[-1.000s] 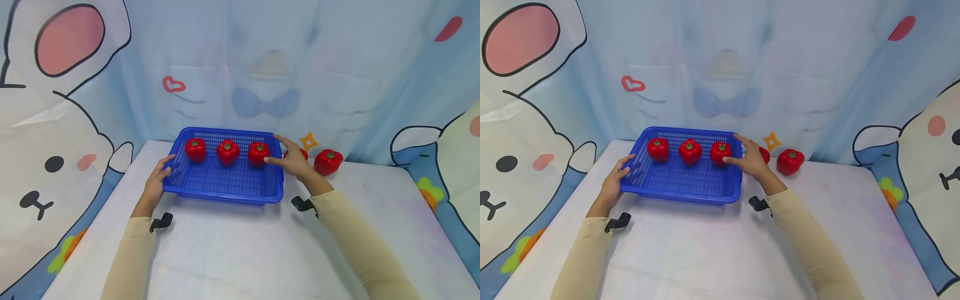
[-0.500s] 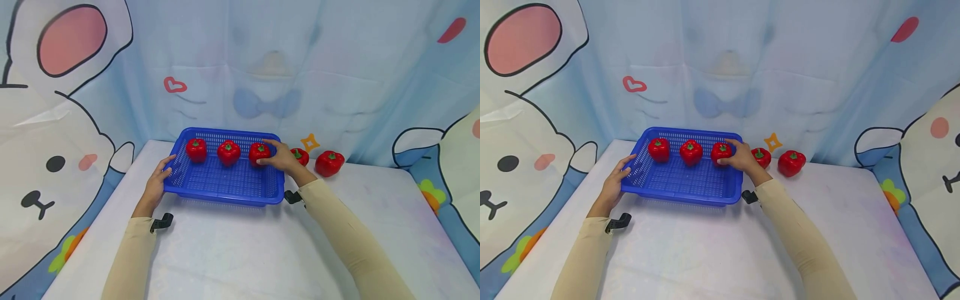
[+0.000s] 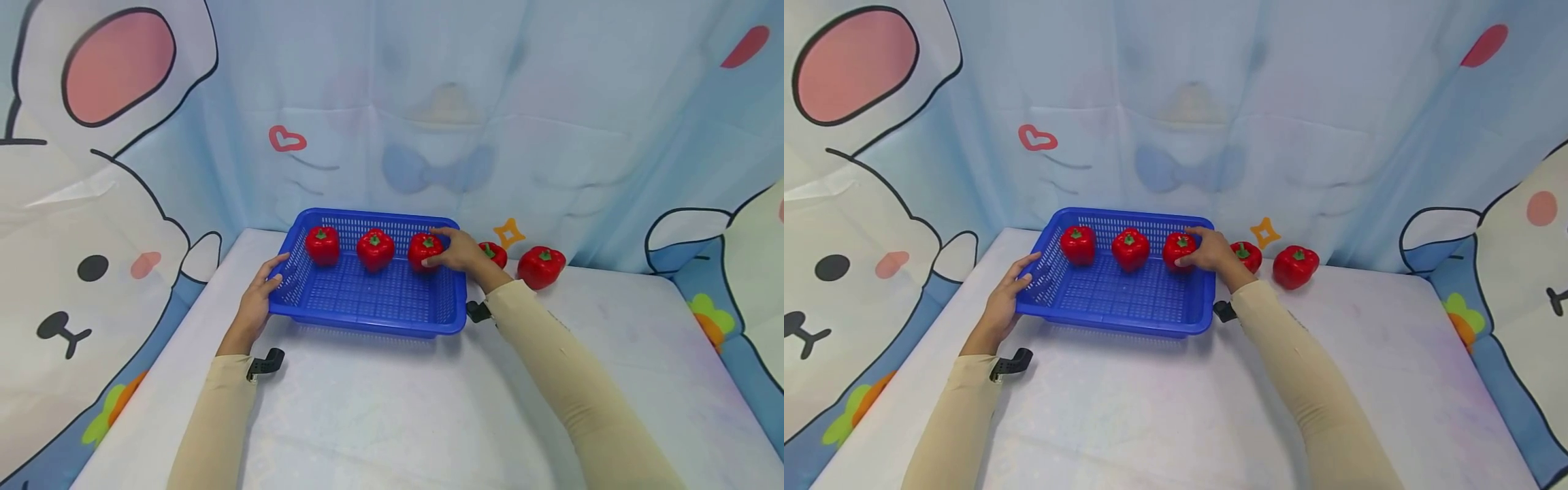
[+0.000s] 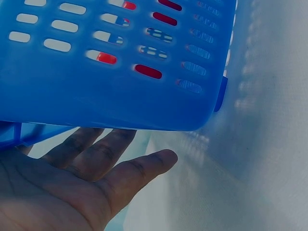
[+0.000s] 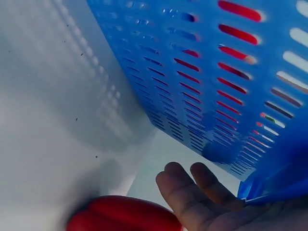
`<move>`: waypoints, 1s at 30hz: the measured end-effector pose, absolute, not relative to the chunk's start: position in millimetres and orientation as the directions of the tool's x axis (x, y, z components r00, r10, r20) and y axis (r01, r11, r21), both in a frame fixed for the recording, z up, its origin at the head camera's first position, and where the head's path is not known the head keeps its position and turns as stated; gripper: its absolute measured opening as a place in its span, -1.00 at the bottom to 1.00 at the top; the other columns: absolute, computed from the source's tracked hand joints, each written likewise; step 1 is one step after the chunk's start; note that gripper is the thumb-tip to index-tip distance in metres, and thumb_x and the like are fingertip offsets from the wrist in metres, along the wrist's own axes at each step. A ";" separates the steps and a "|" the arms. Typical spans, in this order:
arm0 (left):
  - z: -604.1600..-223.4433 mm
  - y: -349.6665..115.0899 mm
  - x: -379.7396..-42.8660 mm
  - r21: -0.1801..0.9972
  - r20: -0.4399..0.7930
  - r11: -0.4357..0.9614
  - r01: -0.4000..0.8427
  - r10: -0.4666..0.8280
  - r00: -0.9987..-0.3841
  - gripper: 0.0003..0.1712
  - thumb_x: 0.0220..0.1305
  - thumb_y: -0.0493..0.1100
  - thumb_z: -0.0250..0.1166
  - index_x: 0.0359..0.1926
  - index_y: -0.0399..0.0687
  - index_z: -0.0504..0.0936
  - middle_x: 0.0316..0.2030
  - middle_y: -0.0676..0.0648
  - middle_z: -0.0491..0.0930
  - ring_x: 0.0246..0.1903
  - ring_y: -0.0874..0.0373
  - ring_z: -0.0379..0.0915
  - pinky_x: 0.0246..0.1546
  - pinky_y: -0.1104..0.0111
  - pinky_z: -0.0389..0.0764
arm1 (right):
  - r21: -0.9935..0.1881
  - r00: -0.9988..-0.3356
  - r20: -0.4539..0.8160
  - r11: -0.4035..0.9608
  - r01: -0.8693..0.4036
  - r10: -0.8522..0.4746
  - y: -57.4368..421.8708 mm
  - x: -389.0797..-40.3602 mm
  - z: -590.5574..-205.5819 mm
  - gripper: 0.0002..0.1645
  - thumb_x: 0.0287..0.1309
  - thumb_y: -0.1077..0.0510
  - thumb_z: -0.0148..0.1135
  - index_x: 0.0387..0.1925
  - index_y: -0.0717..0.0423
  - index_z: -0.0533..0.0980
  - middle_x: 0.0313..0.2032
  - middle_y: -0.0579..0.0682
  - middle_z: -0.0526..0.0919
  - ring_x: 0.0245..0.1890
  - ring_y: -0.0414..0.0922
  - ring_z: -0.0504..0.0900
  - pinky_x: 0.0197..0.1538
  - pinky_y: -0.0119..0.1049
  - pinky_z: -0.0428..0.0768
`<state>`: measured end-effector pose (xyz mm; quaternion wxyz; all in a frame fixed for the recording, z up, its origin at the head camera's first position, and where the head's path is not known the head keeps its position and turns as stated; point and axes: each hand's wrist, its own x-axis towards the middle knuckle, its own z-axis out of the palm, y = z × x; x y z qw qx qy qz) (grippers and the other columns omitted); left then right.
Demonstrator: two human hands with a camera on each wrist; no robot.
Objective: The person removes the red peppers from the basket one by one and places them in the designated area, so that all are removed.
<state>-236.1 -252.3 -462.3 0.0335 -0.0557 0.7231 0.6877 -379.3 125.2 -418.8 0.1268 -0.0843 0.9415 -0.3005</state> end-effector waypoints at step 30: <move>-462.9 -253.2 -239.0 0.993 -0.113 0.034 -0.114 -0.029 -0.993 -0.45 0.58 -0.09 -0.26 0.50 0.39 0.12 0.57 -0.01 -0.14 0.44 -0.16 0.06 0.39 -0.09 0.22 | -0.676 -0.986 0.126 0.717 -0.169 -0.114 124.5 -360.6 -422.1 -0.02 -0.03 -0.07 0.50 0.36 0.12 0.25 0.43 0.30 0.16 0.42 0.30 0.15 0.29 0.30 0.36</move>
